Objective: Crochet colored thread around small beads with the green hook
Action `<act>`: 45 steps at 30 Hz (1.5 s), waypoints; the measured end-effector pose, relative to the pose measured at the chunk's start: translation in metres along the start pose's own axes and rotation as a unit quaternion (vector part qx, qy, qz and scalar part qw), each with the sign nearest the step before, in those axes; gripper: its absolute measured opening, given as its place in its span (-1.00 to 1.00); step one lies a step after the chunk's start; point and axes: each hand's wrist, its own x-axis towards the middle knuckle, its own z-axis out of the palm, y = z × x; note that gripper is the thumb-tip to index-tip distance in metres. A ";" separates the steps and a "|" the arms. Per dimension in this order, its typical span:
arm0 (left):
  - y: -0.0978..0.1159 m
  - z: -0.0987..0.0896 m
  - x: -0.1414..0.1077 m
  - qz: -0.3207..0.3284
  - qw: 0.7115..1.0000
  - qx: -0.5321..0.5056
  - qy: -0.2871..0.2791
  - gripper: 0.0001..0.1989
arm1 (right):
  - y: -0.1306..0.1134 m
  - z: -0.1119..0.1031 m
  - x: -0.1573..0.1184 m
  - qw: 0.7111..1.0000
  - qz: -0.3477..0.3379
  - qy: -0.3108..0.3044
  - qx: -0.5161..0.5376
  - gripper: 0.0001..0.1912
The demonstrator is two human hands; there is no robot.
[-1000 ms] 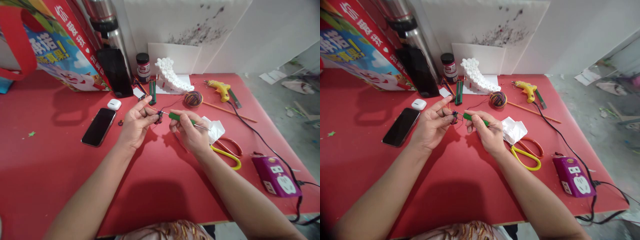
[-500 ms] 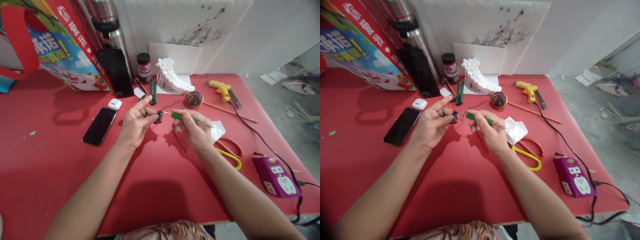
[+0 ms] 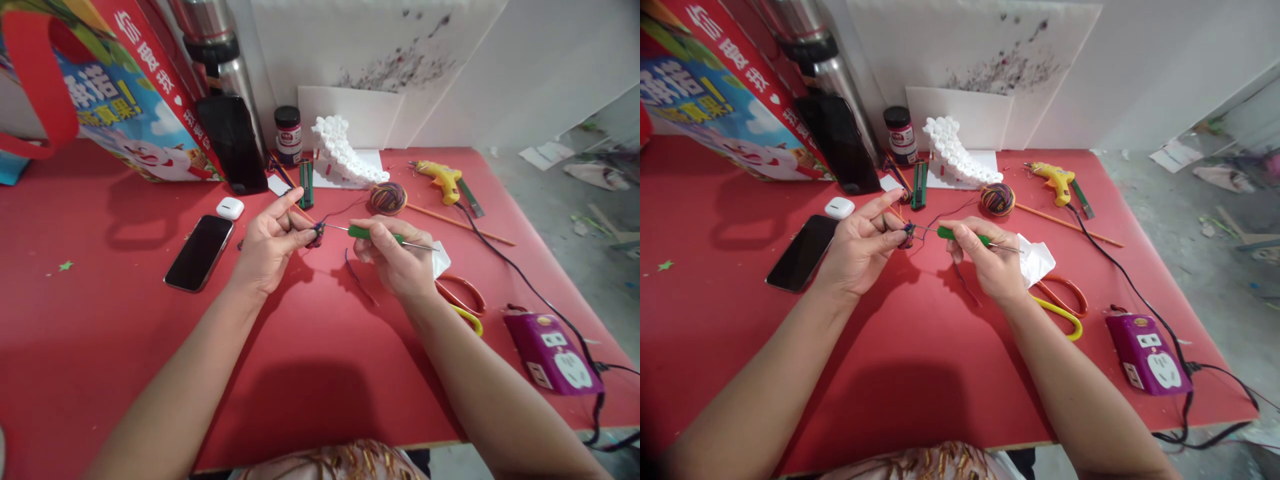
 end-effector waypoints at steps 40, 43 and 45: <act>-0.011 0.021 -0.017 0.049 0.998 0.025 0.007 -0.45 | -0.006 0.030 -0.003 0.971 0.126 0.058 0.196 -0.63; -0.014 0.023 -0.018 0.054 0.998 0.037 0.024 -0.45 | -0.003 0.034 -0.004 0.961 0.146 0.063 0.228 -0.64; -0.016 0.022 -0.018 0.053 0.998 0.034 0.024 -0.45 | -0.002 0.035 -0.004 0.953 0.160 0.058 0.249 -0.63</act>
